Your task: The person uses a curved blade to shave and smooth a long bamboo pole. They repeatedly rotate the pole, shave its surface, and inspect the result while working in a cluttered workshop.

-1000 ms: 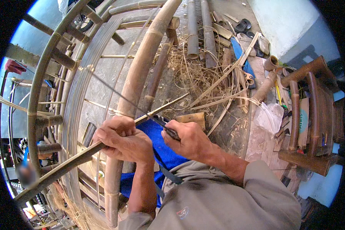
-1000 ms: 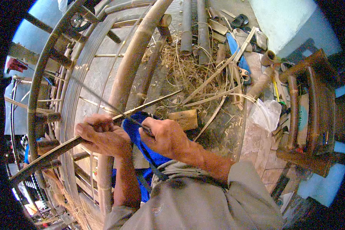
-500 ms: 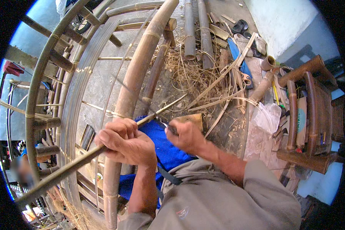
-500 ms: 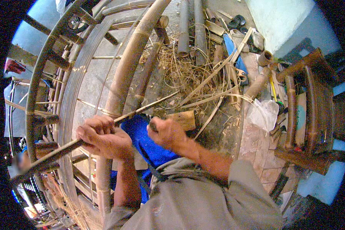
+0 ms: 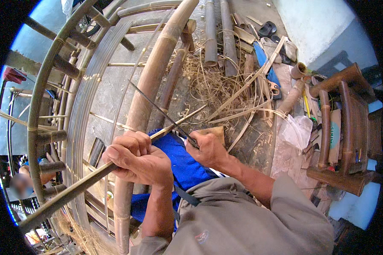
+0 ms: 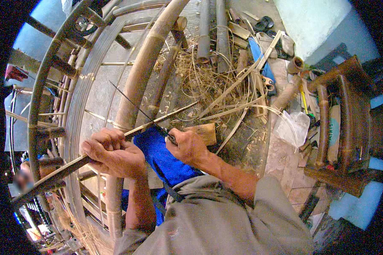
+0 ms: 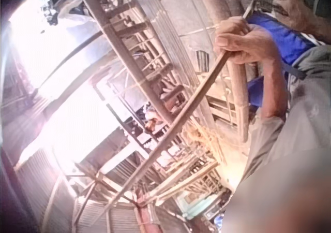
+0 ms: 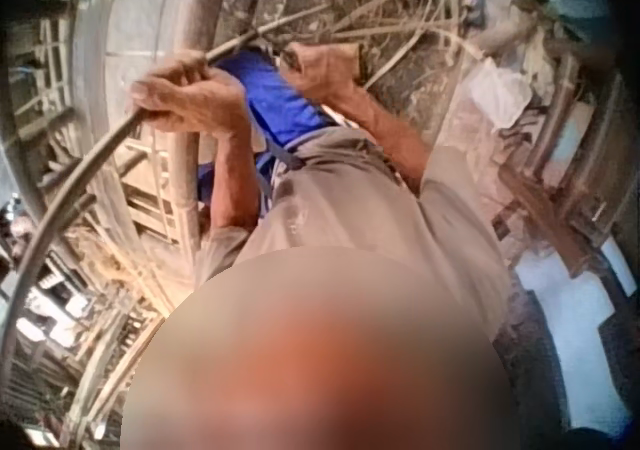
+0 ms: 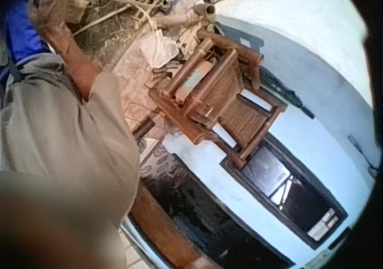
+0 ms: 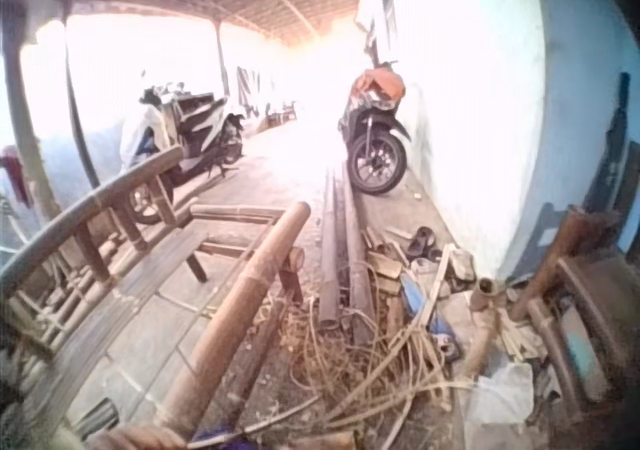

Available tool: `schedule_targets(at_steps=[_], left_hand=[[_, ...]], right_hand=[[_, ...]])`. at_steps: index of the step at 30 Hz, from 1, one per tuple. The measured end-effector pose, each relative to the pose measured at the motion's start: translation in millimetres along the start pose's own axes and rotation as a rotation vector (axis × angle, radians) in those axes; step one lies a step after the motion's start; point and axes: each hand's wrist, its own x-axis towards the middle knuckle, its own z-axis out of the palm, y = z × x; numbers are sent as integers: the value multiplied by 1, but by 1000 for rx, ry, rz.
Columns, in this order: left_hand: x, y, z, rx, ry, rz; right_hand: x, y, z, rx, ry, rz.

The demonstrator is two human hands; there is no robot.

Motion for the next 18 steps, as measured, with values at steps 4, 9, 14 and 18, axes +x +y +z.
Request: schedule_targets(at_steps=[4, 9, 14, 18], left_hand=[[2, 2, 4, -39, 5, -44], [-2, 2, 5, -57, -22, -31], [1, -1, 7, -54, 7, -38], [6, -1, 7, 19, 108, -113]], right_hand=[[2, 2, 2, -232, 250, 142], [0, 12, -5, -221, 112, 88], [0, 44, 3, -136, 143, 129], [6, 81, 4, -203, 155, 320]])
